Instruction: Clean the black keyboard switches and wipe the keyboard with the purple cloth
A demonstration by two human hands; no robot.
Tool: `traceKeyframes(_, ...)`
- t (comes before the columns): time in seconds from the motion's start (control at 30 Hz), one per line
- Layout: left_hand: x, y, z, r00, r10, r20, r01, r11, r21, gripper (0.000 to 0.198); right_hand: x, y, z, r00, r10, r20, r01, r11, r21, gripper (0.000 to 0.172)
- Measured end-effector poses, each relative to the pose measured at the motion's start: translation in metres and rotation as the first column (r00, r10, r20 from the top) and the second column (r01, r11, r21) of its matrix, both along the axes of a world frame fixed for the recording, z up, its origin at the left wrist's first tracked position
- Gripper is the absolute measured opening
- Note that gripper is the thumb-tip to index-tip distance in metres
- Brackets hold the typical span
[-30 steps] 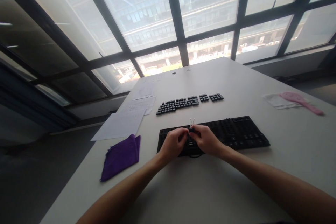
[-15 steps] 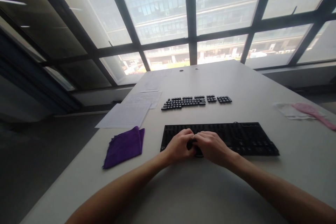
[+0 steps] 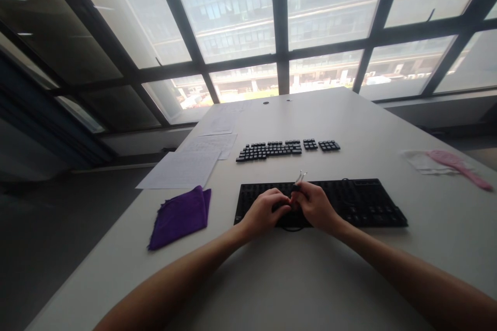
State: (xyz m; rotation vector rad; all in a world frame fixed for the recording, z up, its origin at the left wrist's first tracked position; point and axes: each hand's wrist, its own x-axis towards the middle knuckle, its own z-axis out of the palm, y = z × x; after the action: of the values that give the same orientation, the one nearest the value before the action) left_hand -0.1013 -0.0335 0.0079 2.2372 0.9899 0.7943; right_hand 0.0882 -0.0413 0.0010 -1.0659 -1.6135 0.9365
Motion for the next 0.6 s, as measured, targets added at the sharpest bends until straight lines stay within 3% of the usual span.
traceKeyframes(0.3, -0.0016, -0.0019, 0.0012, 0.994, 0.061, 0.089, -0.065, 0.997, 0.045, 0.026, -0.0022, -0.0068, 0.001, 0.992, -0.073, 0.106, 0.049, 0.976, 0.213, 0.015)
traceKeyframes(0.43, -0.0026, -0.0041, -0.0037, 0.988, 0.112, 0.107, -0.121, 0.989, 0.083, 0.03, -0.0028, -0.0067, 0.002, 0.987, -0.085, 0.137, 0.064, 0.987, 0.148, 0.011)
traceKeyframes(0.6, 0.0004, -0.0059, -0.0048, 1.0, 0.03, 0.0, -0.029, 0.97, 0.242, 0.019, -0.0017, -0.0002, 0.0012, 0.997, -0.049, 0.051, 0.047, 0.998, 0.048, 0.012)
